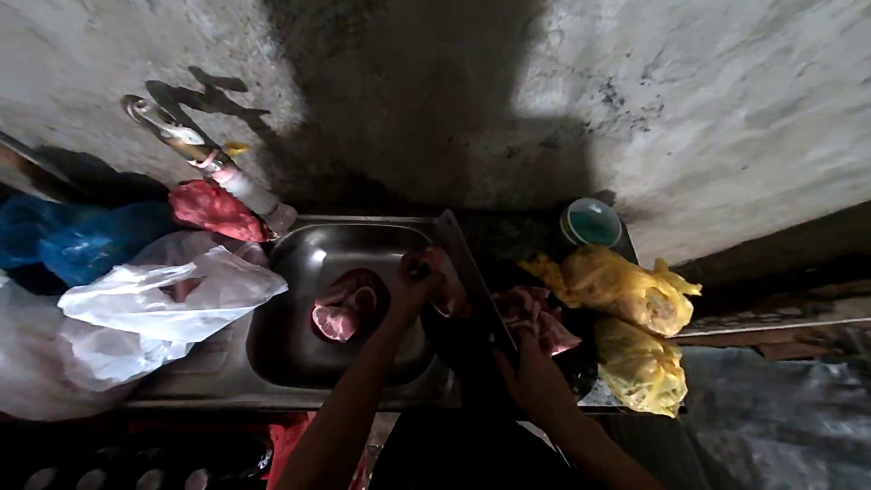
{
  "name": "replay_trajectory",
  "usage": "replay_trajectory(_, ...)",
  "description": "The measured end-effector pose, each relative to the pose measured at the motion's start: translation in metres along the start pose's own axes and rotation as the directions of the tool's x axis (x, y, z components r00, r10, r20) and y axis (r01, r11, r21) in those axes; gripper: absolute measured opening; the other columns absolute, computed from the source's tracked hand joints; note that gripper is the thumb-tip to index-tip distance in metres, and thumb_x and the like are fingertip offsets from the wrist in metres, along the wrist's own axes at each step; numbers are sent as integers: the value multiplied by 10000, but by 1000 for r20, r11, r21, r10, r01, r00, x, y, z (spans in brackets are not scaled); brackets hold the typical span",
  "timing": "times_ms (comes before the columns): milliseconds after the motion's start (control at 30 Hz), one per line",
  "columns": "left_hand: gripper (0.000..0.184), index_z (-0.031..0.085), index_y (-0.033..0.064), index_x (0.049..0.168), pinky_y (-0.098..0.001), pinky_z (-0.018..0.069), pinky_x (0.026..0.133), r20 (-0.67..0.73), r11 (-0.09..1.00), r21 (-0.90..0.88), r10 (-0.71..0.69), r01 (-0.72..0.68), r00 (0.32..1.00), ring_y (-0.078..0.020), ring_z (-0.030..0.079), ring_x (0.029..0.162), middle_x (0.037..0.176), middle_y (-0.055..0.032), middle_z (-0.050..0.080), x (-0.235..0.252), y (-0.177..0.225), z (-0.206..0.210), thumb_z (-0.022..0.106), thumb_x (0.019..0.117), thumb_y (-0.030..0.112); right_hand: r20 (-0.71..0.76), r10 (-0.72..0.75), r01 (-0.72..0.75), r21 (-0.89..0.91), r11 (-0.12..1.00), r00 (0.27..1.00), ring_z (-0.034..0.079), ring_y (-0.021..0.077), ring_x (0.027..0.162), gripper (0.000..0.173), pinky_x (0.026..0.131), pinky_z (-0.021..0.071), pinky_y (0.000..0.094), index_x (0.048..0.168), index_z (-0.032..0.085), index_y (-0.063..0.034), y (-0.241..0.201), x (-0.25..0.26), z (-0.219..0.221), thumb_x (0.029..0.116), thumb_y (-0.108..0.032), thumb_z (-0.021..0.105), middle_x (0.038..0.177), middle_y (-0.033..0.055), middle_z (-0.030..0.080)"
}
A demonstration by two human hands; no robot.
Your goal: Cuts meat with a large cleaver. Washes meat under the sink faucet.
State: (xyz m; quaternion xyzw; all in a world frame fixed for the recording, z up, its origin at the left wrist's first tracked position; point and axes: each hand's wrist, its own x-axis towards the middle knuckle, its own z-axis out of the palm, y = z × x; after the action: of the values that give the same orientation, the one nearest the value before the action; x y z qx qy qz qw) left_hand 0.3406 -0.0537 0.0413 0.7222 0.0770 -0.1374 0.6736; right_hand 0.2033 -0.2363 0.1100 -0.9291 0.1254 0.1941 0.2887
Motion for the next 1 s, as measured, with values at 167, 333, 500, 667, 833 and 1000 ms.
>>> replay_trajectory(167, 376, 519, -19, 1315, -321, 557, 692, 63, 988, -46, -146, 149, 987, -166, 618, 788, 1007, -133, 618, 1, 1, -4, 650, 975, 74, 140, 55, -50, -35, 998, 989, 623, 425, 1184, 594, 1013, 491, 547, 1446, 436, 95, -14, -6, -28, 1080, -367, 509, 1311, 309, 584)
replay_trajectory(333, 514, 546, 14, 1371, -425, 564, 859, 20, 970, 242, -21, 16, 1000, -237, 668, 993, 1208, -177, 647, -18, -11, 7, 699, 959, 280, 129, 116, -123, 51, 991, 985, 687, 408, 1004, 593, 893, 539, 558, 1487, 377, 54, 2, -17, -22, 1078, -352, 518, 1136, 261, 664)
replay_trajectory(500, 740, 454, 62, 1516, -478, 514, 992, 199, 893, 377, 180, -244, 963, -318, 573, 1243, 1484, -224, 486, -20, -7, 5, 773, 870, 228, 106, 61, -73, 115, 991, 993, 665, 406, 1094, 614, 957, 524, 543, 1490, 386, 77, 1, -16, -15, 1067, -342, 540, 1223, 288, 636)
replay_trajectory(667, 902, 329, 46, 1539, -413, 533, 981, 190, 975, 197, 66, -103, 980, -268, 579, 1238, 1423, -228, 514, -21, -4, -3, 835, 796, 127, 121, 11, -33, 178, 983, 993, 693, 311, 783, 533, 738, 576, 498, 1445, 466, 25, 8, -21, -40, 1069, -345, 541, 975, 211, 674)
replay_trajectory(833, 882, 308, 10, 1540, -398, 526, 951, 226, 989, 138, -86, 55, 970, -244, 600, 1159, 1351, -227, 558, -16, 7, -7, 799, 813, 97, -164, -108, 93, -99, 991, 981, 684, 470, 793, 490, 703, 523, 645, 1240, 607, 90, 34, 7, -67, 1025, -348, 569, 850, 282, 678)
replay_trajectory(1000, 895, 343, 29, 1508, -400, 540, 957, 288, 989, 140, -79, 40, 954, -257, 594, 1187, 1391, -223, 519, -17, 11, -2, 827, 757, 53, -16, 2, -10, -465, 885, 1000, 657, 547, 1063, 521, 870, 496, 691, 1390, 545, 11, 39, 67, -83, 1049, -382, 565, 1126, 334, 677)
